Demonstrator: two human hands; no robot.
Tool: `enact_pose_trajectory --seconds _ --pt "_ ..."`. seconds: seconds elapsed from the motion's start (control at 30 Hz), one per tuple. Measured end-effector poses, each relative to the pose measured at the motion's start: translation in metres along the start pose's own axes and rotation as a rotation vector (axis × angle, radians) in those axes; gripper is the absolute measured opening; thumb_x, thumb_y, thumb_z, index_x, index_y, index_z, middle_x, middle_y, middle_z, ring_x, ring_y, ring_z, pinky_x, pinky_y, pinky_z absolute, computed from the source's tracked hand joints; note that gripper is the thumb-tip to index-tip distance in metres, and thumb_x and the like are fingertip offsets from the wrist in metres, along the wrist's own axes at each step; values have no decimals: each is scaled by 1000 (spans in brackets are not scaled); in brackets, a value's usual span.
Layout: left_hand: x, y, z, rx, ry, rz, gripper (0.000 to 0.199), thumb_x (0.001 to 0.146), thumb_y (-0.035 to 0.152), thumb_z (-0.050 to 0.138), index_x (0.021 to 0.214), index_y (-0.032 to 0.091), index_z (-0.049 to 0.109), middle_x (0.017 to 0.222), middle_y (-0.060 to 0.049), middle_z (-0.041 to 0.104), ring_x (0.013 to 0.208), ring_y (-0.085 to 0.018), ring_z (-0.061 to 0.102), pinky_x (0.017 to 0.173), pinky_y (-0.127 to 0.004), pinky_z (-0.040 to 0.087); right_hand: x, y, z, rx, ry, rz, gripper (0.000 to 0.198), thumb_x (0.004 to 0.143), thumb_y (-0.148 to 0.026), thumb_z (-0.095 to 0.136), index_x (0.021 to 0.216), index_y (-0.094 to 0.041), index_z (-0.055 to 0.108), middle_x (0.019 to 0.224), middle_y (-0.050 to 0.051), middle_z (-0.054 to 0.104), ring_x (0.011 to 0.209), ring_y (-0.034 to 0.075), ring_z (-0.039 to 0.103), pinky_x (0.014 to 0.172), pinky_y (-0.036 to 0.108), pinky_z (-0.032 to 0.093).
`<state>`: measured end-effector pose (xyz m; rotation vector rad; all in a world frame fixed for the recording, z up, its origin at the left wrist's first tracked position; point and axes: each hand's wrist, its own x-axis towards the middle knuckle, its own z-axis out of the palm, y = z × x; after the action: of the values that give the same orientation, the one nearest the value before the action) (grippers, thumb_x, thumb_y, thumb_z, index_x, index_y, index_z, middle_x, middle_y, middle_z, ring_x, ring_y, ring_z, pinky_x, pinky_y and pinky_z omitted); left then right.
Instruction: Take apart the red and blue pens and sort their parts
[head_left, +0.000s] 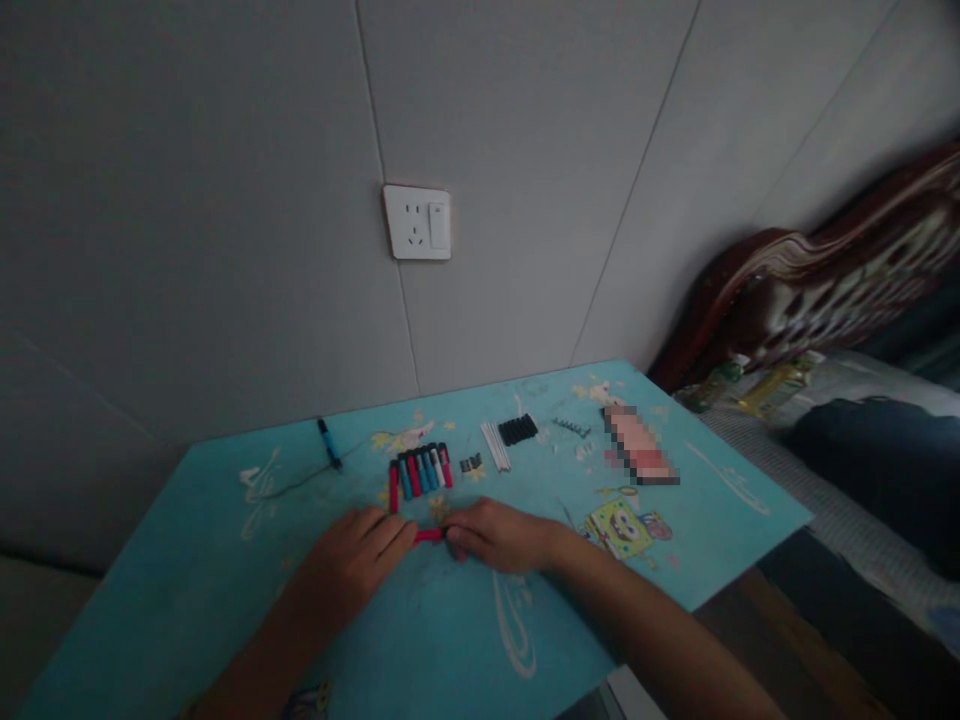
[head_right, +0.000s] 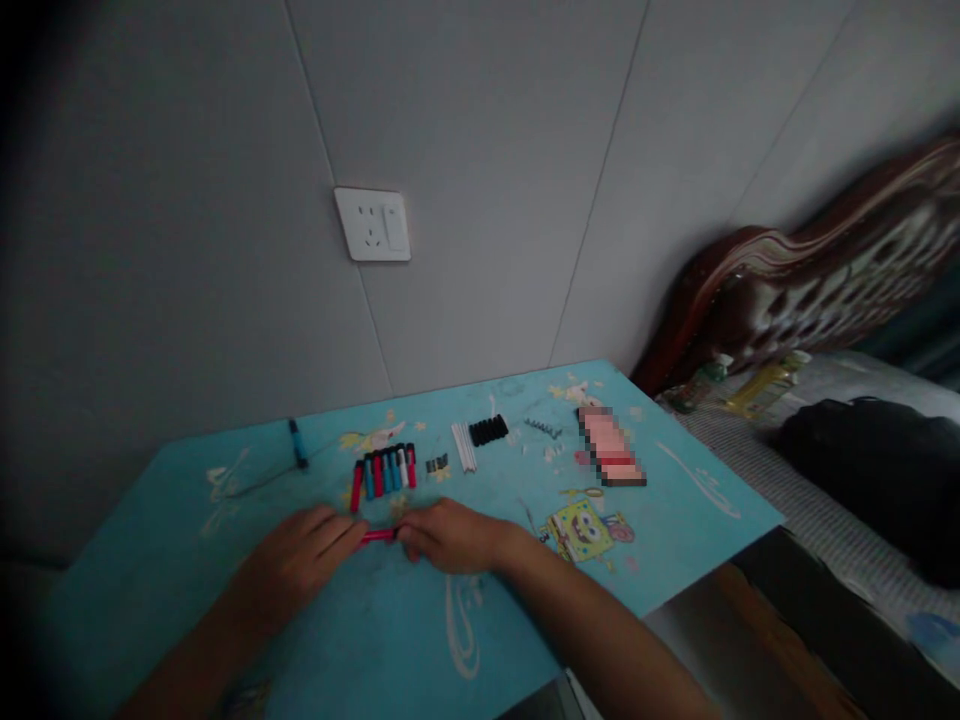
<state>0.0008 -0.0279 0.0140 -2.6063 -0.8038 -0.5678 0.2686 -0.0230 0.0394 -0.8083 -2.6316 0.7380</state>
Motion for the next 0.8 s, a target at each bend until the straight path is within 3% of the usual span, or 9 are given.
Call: enact_pose_trajectory --seconds 0.1,0.2,0.3,0.47,0.6,0.73,0.8 --pt "-4 5 9 1 -53 -20 17 96 18 49 97 21 66 76 -2 63 73 -18 58 70 -31 48 -1 5 3 -144 10 45 26 103 -30 39 97 -18 61 85 1 70 74 13 63 68 23 44" --pt "-7 7 21 -19 -127 -108 21 97 20 46 86 21 64 71 -2 63 66 -17 60 64 -29 47 6 10 12 -361 89 100 27 101 -34 43 92 -16 61 86 4 70 76 16 64 72 27 44" --pt "-8 9 29 -87 -137 -226 24 98 29 44 86 20 64 63 -1 63 54 -15 60 54 -25 43 12 14 15 -493 134 70 26 101 -34 45 90 -15 60 87 7 70 80 18 64 78 32 43" --pt "-1 17 23 -443 -276 -439 31 100 35 39 90 20 64 59 2 64 50 -15 61 49 -23 42 11 15 4 -597 160 -31 25 103 -31 41 91 -16 58 89 6 69 84 19 61 80 36 39" --pt "4 23 11 -747 -282 -605 34 99 40 40 86 21 64 66 1 66 59 -17 63 55 -24 45 7 7 -5 -633 189 -110 27 103 -32 39 91 -17 57 88 6 67 83 20 58 77 36 37" --pt "-5 26 10 -1018 -379 -868 43 95 54 43 73 19 58 54 4 53 48 -14 50 44 -23 36 4 -3 -10 -660 237 -164 26 103 -29 38 90 -18 57 86 5 65 81 19 55 75 36 35" --pt "-11 24 13 -1112 -451 -933 48 95 58 39 73 19 56 50 5 46 42 -12 42 40 -22 30 3 -8 -10 -667 248 -177 26 103 -26 36 89 -18 57 86 5 65 80 19 54 73 36 35"
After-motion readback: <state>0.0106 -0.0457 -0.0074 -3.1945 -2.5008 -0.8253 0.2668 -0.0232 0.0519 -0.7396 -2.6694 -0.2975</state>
